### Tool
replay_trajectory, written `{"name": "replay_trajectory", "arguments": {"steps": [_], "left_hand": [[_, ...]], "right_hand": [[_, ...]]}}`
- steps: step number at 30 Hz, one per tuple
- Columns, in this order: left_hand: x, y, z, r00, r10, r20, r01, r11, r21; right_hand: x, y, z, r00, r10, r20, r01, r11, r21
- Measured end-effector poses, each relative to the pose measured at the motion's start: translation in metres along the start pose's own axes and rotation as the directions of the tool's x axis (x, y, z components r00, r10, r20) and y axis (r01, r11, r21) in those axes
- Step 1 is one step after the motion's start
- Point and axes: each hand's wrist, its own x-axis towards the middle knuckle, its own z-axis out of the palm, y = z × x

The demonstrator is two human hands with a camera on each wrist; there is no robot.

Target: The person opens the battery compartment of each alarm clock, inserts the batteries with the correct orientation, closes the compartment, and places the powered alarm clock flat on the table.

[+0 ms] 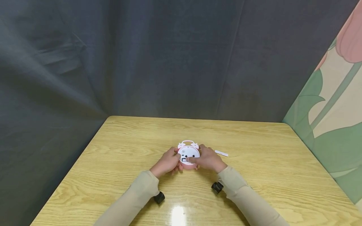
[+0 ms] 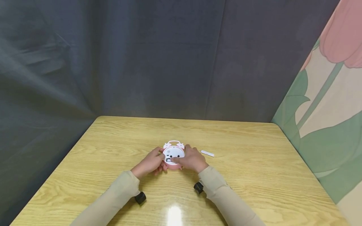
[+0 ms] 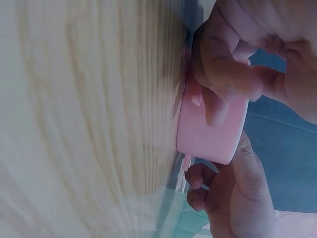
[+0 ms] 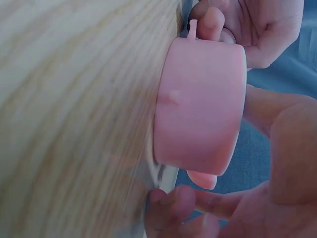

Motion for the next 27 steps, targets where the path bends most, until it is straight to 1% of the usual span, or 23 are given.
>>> {"name": "replay_trajectory", "arguments": {"steps": [8, 11, 14, 21, 27], "left_hand": [[0.0004, 0.0013, 0.0019, 1.000, -0.005, 0.011, 0.006, 0.998, -0.058], [0.0006, 0.0019, 0.0014, 1.000, -0.009, 0.012, 0.010, 0.998, -0.068], [0.0009, 0.0020, 0.0009, 1.000, -0.009, 0.016, 0.010, 0.998, -0.069], [-0.0004, -0.0015, 0.0008, 1.000, -0.004, 0.016, 0.005, 0.999, -0.048], [0.0007, 0.0004, -0.0001, 1.000, 0.008, 0.017, -0.007, 1.000, -0.027]], "right_hand": [[0.0009, 0.0022, -0.0025, 0.999, -0.031, 0.012, 0.031, 0.998, 0.045], [0.0026, 0.0037, -0.0032, 0.999, -0.028, 0.023, 0.027, 0.997, 0.067], [0.0030, 0.0040, -0.0034, 0.999, -0.022, 0.028, 0.020, 0.997, 0.078], [0.0023, 0.0002, 0.0016, 0.998, -0.024, 0.050, 0.017, 0.989, 0.146], [0.0020, -0.0011, 0.0011, 0.999, -0.018, 0.037, 0.013, 0.991, 0.132]]}}
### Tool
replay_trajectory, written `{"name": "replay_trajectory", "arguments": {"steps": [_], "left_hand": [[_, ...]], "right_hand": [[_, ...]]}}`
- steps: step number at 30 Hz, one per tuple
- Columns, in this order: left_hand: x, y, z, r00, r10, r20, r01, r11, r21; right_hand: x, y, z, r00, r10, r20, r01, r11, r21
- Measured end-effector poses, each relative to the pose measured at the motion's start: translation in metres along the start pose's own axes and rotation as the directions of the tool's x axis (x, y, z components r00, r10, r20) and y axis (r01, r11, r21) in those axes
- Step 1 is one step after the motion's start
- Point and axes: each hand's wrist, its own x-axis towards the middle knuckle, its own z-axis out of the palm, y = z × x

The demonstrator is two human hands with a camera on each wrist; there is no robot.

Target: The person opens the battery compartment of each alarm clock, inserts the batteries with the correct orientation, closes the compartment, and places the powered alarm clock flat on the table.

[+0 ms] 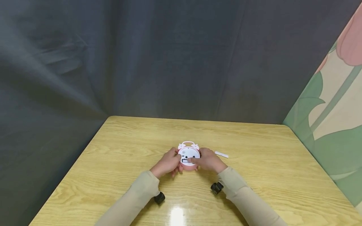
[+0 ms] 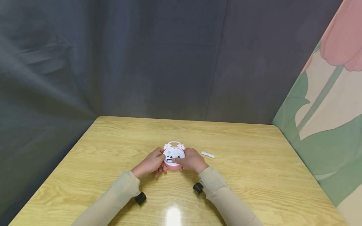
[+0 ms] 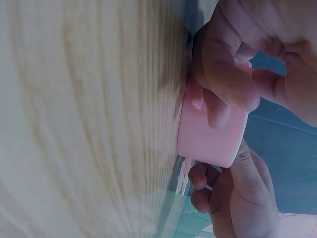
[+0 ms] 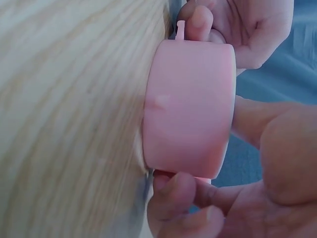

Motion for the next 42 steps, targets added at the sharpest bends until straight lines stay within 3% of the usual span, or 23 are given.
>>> {"name": "replay_trajectory", "arguments": {"steps": [11, 20, 24, 29, 42], "left_hand": [[-0.006, -0.007, 0.008, 1.000, -0.022, -0.021, 0.021, 0.999, -0.042], [-0.004, -0.001, 0.007, 0.999, -0.030, -0.033, 0.029, 0.998, -0.052], [-0.003, 0.000, 0.006, 0.999, -0.039, -0.021, 0.038, 0.997, -0.063], [-0.002, 0.000, 0.006, 0.999, -0.040, -0.014, 0.039, 0.997, -0.071], [-0.002, 0.002, 0.005, 0.998, -0.063, -0.013, 0.062, 0.995, -0.082]], "right_hand": [[-0.004, 0.014, 0.002, 0.999, -0.021, -0.034, 0.019, 0.998, -0.052], [-0.006, 0.033, -0.026, 0.992, -0.060, -0.107, 0.052, 0.996, -0.074], [-0.010, 0.041, -0.043, 0.986, -0.078, -0.149, 0.057, 0.988, -0.141], [-0.015, 0.051, -0.062, 0.983, -0.030, -0.182, -0.015, 0.970, -0.244], [-0.011, 0.075, -0.074, 0.986, 0.044, -0.161, -0.079, 0.972, -0.223]]}}
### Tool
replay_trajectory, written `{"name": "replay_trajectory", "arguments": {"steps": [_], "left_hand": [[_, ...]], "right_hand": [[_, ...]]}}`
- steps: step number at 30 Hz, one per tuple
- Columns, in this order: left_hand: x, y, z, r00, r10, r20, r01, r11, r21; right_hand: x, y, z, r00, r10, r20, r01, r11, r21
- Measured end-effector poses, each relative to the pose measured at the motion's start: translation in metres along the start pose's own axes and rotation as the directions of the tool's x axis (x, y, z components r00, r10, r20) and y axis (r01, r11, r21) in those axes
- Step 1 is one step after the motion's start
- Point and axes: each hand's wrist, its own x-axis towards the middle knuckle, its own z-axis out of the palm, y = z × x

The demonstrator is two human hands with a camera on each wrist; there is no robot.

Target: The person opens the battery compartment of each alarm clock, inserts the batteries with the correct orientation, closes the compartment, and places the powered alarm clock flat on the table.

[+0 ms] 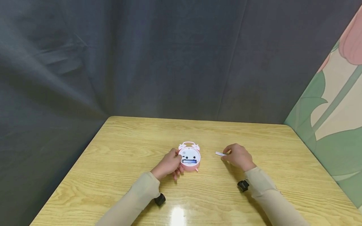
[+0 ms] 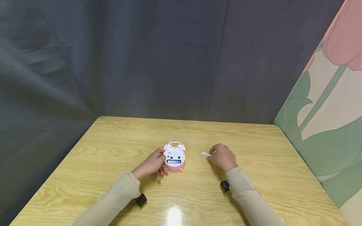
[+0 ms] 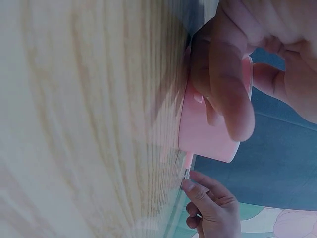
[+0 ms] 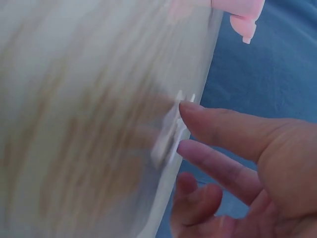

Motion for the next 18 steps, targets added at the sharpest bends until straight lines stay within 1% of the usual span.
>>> {"name": "replay_trajectory", "arguments": {"steps": [9, 18], "left_hand": [[0.0027, 0.0018, -0.0005, 1.000, -0.006, 0.014, 0.006, 1.000, -0.008], [0.0022, -0.0012, -0.0008, 1.000, -0.024, 0.006, 0.024, 1.000, -0.009]], "right_hand": [[0.0040, -0.0014, 0.0013, 1.000, 0.002, 0.000, -0.002, 1.000, -0.006], [0.0036, -0.0049, 0.0039, 1.000, 0.008, 0.004, -0.008, 1.000, -0.017]]}}
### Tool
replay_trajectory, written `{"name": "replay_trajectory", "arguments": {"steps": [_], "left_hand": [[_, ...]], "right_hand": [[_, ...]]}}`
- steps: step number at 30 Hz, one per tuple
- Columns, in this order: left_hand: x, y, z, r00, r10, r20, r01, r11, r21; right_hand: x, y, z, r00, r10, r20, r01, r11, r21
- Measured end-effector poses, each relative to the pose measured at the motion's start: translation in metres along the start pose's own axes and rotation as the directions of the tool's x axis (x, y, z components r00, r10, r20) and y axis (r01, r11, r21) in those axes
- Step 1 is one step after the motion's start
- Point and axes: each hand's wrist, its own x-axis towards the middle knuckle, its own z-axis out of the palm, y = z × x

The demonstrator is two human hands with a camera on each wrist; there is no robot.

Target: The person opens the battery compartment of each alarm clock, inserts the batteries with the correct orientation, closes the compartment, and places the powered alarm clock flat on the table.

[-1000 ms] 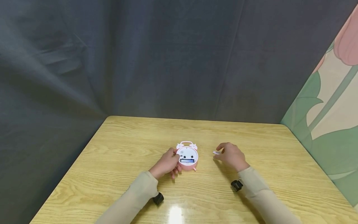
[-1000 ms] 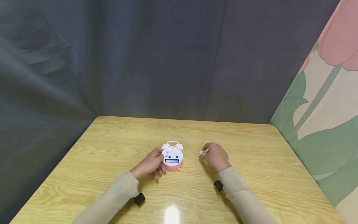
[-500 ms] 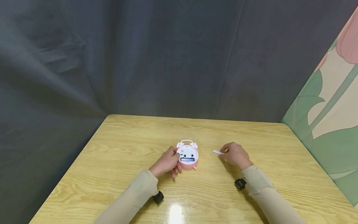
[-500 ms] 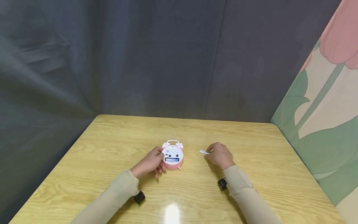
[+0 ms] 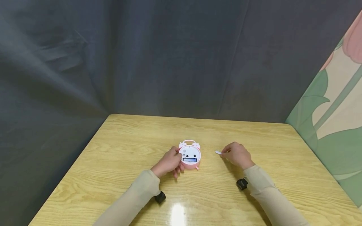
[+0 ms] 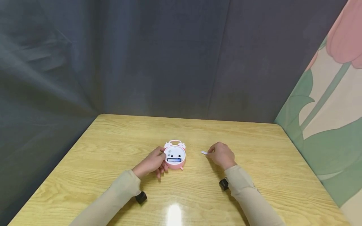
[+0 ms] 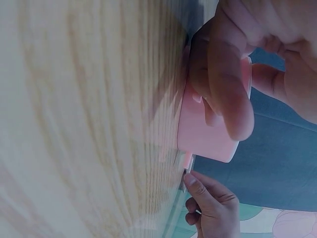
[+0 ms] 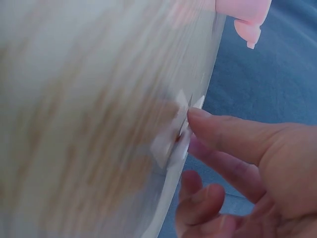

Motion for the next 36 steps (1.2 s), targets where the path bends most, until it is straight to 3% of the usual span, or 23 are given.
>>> {"name": "replay_trajectory", "arguments": {"steps": [12, 19, 23, 29, 32, 36], "left_hand": [[-0.004, 0.004, 0.002, 1.000, 0.005, -0.007, -0.005, 1.000, 0.005], [-0.003, 0.002, 0.002, 1.000, 0.027, -0.013, -0.027, 1.000, -0.001], [-0.002, 0.000, 0.003, 1.000, 0.024, -0.013, -0.024, 1.000, -0.007], [-0.001, 0.000, 0.002, 1.000, 0.023, -0.016, -0.023, 1.000, -0.010], [-0.001, 0.000, 0.002, 1.000, 0.023, -0.012, -0.023, 1.000, -0.012], [-0.001, -0.001, 0.001, 1.000, 0.023, -0.002, -0.023, 1.000, -0.021]], "right_hand": [[-0.002, -0.001, 0.000, 0.999, -0.024, -0.024, 0.024, 1.000, 0.011], [-0.002, -0.004, 0.003, 0.988, -0.120, -0.095, 0.123, 0.992, 0.019], [-0.005, -0.013, 0.006, 0.960, -0.226, -0.167, 0.231, 0.973, 0.010], [-0.013, -0.035, 0.011, 0.893, -0.366, -0.261, 0.377, 0.926, -0.010], [-0.018, -0.046, 0.013, 0.868, -0.415, -0.274, 0.430, 0.903, -0.007], [-0.024, -0.060, 0.017, 0.851, -0.453, -0.266, 0.471, 0.882, 0.004]]}}
